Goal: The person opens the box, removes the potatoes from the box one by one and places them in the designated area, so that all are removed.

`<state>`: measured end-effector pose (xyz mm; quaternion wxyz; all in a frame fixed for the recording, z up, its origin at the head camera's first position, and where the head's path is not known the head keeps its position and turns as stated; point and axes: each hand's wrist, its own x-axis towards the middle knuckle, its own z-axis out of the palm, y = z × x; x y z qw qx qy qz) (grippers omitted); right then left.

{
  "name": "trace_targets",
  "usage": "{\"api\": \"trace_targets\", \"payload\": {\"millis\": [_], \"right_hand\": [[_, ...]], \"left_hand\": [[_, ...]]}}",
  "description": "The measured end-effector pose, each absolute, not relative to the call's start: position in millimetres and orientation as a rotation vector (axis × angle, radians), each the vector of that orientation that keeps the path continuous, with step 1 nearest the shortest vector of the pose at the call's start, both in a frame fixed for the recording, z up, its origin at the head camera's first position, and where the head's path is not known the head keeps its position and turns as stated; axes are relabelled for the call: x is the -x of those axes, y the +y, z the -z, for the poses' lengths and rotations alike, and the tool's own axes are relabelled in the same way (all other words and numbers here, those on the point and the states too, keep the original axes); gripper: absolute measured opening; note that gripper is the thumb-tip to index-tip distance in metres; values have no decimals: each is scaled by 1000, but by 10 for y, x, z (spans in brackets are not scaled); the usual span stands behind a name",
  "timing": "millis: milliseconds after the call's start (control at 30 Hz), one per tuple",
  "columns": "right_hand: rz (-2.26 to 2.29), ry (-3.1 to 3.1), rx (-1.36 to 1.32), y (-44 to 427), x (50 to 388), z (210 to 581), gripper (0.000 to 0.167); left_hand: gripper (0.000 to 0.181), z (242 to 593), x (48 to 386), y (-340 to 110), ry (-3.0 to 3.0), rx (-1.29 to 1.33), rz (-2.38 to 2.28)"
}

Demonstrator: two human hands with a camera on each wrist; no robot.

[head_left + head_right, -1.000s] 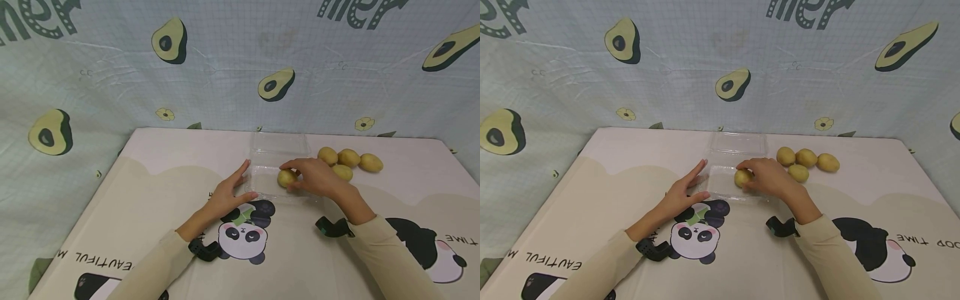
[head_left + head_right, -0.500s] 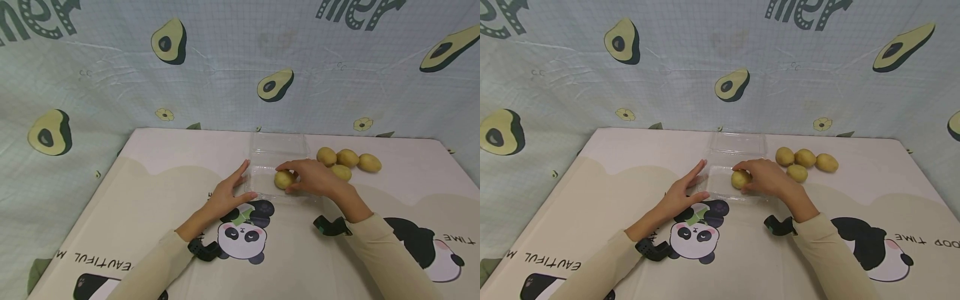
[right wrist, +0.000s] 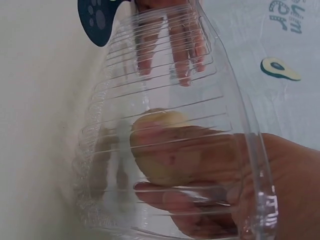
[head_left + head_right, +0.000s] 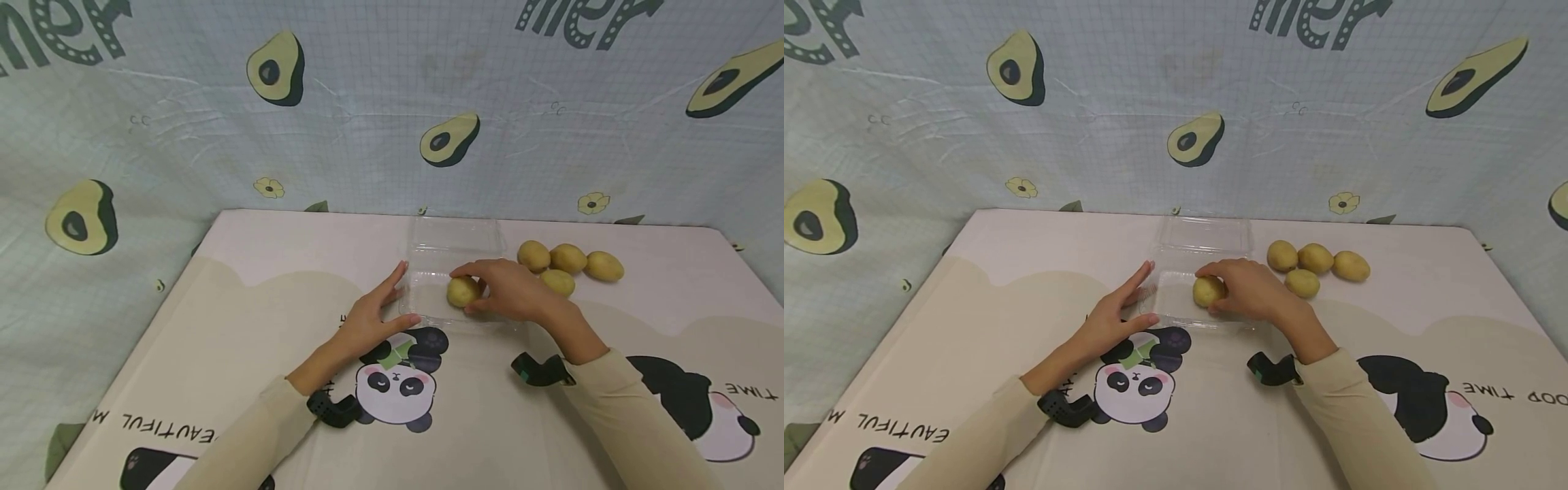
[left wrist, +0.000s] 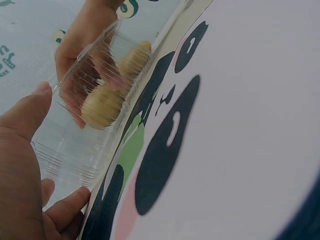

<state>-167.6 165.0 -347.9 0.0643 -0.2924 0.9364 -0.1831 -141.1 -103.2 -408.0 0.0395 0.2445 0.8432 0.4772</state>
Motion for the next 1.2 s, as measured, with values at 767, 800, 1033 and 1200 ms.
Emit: {"api": "trace_targets", "payload": {"millis": [767,800,1033,1200], "right_hand": [[866,2897,1042,1888,1569,3293,60],[864,2907,1048,1906,1563,3282,60],[870,2984,1021,2060,1505,3200,61],[919,3030,1031,2186,1461,3168,61]], "left_hand": [[89,4076,1410,-1028,2615,-766,-1441],[89,4076,1408,-1028,2615,-769,-1444],[89,4078,1412,-1026,2615,-770,-1438],[90,4077,1414,-1028,2613,-771,-1439]]}}
